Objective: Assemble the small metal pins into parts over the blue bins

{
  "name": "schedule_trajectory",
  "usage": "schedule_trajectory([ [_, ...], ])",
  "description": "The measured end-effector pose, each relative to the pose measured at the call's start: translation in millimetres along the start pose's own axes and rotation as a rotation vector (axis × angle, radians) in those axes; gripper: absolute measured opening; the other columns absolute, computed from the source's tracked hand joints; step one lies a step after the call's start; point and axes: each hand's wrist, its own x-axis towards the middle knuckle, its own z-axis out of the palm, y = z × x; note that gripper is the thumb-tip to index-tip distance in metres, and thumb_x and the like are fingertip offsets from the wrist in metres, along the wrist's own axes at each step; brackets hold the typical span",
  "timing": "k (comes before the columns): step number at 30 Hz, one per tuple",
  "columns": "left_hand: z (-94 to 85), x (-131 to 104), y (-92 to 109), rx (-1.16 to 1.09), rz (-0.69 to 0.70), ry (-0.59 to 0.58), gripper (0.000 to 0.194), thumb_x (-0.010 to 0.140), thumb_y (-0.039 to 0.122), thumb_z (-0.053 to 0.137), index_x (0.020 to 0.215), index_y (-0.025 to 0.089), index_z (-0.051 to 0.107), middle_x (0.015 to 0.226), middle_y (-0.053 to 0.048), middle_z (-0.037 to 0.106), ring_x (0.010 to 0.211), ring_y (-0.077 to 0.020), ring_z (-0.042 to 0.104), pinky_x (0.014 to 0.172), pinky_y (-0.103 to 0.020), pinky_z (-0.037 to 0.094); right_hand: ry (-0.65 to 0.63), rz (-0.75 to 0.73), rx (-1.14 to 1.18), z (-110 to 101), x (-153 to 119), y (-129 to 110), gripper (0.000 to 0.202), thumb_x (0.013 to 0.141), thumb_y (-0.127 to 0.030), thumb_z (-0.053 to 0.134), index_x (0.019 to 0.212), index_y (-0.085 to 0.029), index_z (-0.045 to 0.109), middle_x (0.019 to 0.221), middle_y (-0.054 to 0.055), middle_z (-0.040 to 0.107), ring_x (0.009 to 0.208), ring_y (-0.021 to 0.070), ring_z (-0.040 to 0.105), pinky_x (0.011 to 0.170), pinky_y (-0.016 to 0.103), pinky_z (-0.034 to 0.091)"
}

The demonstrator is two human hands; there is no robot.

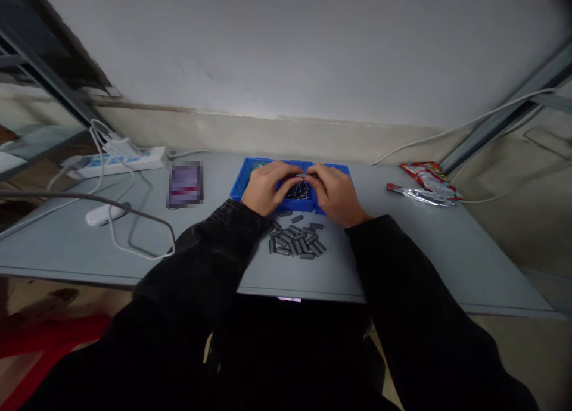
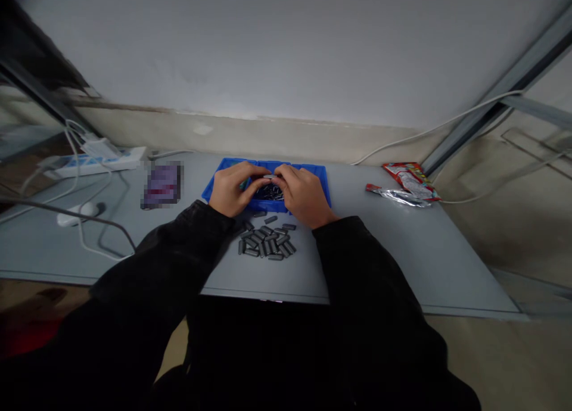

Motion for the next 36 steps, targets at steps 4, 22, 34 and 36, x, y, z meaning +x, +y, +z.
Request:
schedule_trajectory([
  [4, 0.2, 0.3, -0.1, 0.008, 0.009, 0.005, 0.017, 0.099, 0.028, 0.062, 0.104, 0.016, 0.073, 0.093, -0.006, 0.075, 0.083, -0.0143, 0.069, 0.08, -0.028, 0.054, 0.01, -0.005, 0.001, 0.6, 0.0, 0.9, 0.022, 0.104, -0.036, 0.045, 0.102, -0.022, 0.062, 0.094, 0.004, 0.071, 0.083, 0.0182, 0.063, 0.077, 0.033, 0.045],
  [22, 0.2, 0.3, -1.0, 0.001, 0.022, 0.004, 0.016, 0.099, 0.027, 0.062, 0.105, 0.015, 0.072, 0.094, -0.007, 0.075, 0.083, -0.0144, 0.069, 0.08, -0.028, 0.055, 0.005, -0.004, 0.004, -0.2, 0.4, 0.2, 0.022, 0.104, -0.035, 0.046, 0.101, -0.022, 0.063, 0.093, 0.005, 0.071, 0.082, 0.0183, 0.063, 0.076, 0.033, 0.045],
  [34, 0.8, -0.1, -2.1, 0.007, 0.028, 0.007, 0.016, 0.098, 0.027, 0.063, 0.105, 0.015, 0.072, 0.094, -0.007, 0.075, 0.083, -0.0144, 0.069, 0.08, -0.028, 0.055, 0.01, -0.007, 0.004, 1.0, -0.1, 1.1, 0.024, 0.104, -0.037, 0.045, 0.101, -0.022, 0.063, 0.094, 0.004, 0.071, 0.082, 0.0184, 0.062, 0.076, 0.033, 0.044],
  [36, 1.0, -0.1, -2.2, 0.006, 0.025, 0.006, 0.016, 0.098, 0.027, 0.062, 0.104, 0.015, 0.072, 0.094, -0.007, 0.075, 0.083, -0.0143, 0.069, 0.08, -0.028, 0.055, 0.013, -0.007, 0.0, 1.0, -0.3, 1.0, 0.025, 0.105, -0.039, 0.044, 0.101, -0.022, 0.062, 0.093, 0.004, 0.071, 0.082, 0.018, 0.062, 0.076, 0.033, 0.044],
])
